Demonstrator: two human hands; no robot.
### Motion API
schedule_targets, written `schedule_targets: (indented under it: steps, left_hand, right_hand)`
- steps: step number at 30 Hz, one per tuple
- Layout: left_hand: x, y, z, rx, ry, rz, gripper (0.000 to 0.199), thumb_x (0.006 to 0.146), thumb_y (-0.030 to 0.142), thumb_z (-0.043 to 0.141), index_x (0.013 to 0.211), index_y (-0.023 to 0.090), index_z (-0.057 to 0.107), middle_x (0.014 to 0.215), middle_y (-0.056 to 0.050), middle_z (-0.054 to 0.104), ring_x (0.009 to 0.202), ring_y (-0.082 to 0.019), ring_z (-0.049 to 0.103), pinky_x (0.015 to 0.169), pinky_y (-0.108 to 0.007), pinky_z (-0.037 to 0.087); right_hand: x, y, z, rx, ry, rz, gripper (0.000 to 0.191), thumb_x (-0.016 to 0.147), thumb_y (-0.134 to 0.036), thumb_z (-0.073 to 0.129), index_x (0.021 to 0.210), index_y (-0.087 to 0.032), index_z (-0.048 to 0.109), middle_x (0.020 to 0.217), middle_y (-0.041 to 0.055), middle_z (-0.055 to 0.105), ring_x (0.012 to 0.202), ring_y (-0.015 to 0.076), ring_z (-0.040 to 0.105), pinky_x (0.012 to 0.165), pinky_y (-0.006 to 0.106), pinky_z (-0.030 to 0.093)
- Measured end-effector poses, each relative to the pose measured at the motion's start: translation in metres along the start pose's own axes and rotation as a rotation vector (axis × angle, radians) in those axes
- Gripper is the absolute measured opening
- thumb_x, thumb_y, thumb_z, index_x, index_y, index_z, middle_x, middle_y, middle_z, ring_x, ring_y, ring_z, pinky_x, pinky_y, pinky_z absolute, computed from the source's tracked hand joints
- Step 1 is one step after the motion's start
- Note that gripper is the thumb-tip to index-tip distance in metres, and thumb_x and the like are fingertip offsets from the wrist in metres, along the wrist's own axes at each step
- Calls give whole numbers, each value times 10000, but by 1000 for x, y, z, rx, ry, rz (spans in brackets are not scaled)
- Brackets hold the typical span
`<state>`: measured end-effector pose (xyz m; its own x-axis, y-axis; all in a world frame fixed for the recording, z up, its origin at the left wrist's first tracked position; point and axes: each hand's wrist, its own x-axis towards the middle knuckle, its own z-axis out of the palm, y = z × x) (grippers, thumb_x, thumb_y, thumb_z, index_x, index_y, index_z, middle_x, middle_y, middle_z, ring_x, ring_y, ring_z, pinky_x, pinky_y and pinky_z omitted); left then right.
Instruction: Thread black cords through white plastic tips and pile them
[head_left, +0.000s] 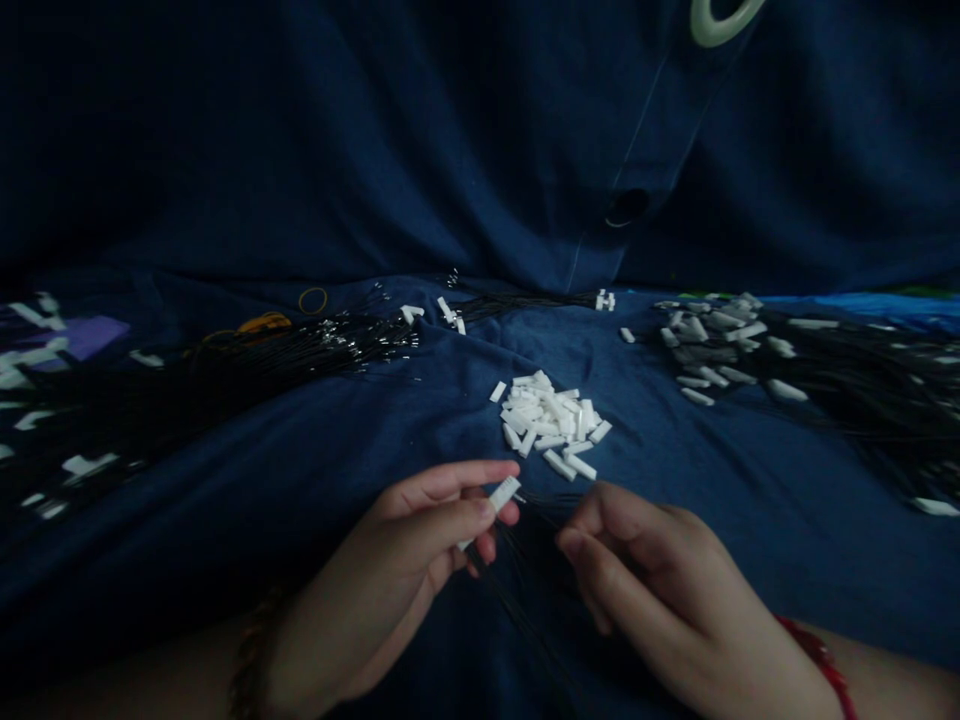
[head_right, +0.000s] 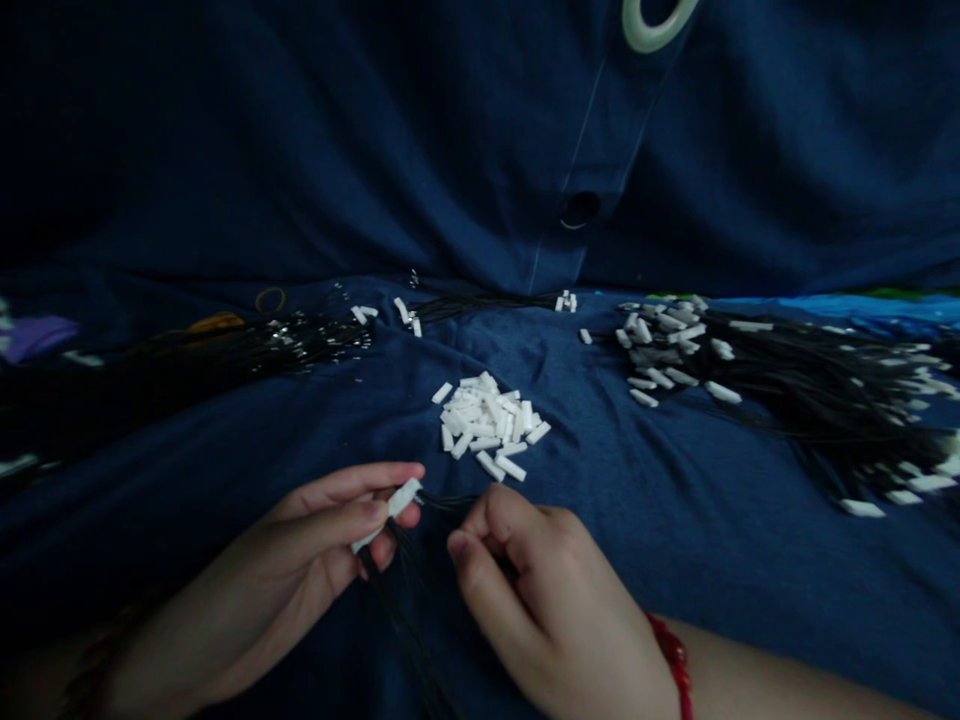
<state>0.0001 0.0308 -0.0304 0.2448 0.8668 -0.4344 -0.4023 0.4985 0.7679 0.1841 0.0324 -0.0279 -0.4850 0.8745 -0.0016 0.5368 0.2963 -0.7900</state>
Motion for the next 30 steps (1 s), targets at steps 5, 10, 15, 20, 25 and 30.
schedule_targets:
  steps: [5, 10, 15, 20, 25, 30]
  left_hand:
    - [0, 0, 1, 12, 8, 8, 228, 706, 213, 607, 928, 201, 660, 816, -24, 649, 721, -121, 497, 685, -260, 349]
    - [0, 0, 2, 66, 13, 6, 231, 717, 214, 598, 942, 212, 651, 827, -15, 642, 714, -115, 497, 678, -258, 349]
    - [0, -2, 3, 194, 42, 58, 223, 741, 221, 577, 954, 215, 643, 800, -10, 637, 703, -122, 505, 678, -265, 360]
    - [-1, -4, 3, 257, 43, 58, 233, 728, 270, 615, 950, 207, 643, 720, -2, 613, 671, -119, 511, 621, -236, 369]
    - [0, -4, 3, 262, 33, 75, 223, 717, 233, 633, 938, 219, 659, 615, 29, 561, 609, -92, 486, 556, -199, 358]
    - [0, -6, 3, 322, 35, 92, 245, 721, 246, 632, 964, 225, 653, 643, 24, 572, 630, -94, 486, 556, -197, 357]
  right_hand:
    - [2, 0, 2, -8, 11, -5, 207, 888, -260, 368, 721, -175, 455, 554, -27, 519, 479, 77, 466, 478, 195, 338]
    - [2, -1, 3, -25, 36, -3, 236, 882, -292, 377, 702, -168, 467, 546, -17, 519, 480, 83, 473, 478, 184, 354]
    - [4, 0, 5, -72, 110, -20, 279, 855, -373, 419, 696, -161, 505, 524, -8, 505, 486, 96, 482, 483, 180, 379]
    - [7, 0, 3, -108, 117, -52, 289, 858, -378, 414, 700, -160, 519, 534, -5, 505, 506, 98, 492, 497, 178, 385]
    - [8, -2, 5, -121, 102, -78, 252, 870, -318, 411, 703, -160, 513, 575, -3, 522, 530, 93, 498, 504, 175, 368]
    - [10, -2, 6, -64, 45, -104, 192, 877, -191, 396, 718, -159, 497, 634, -15, 530, 549, 73, 485, 521, 177, 338]
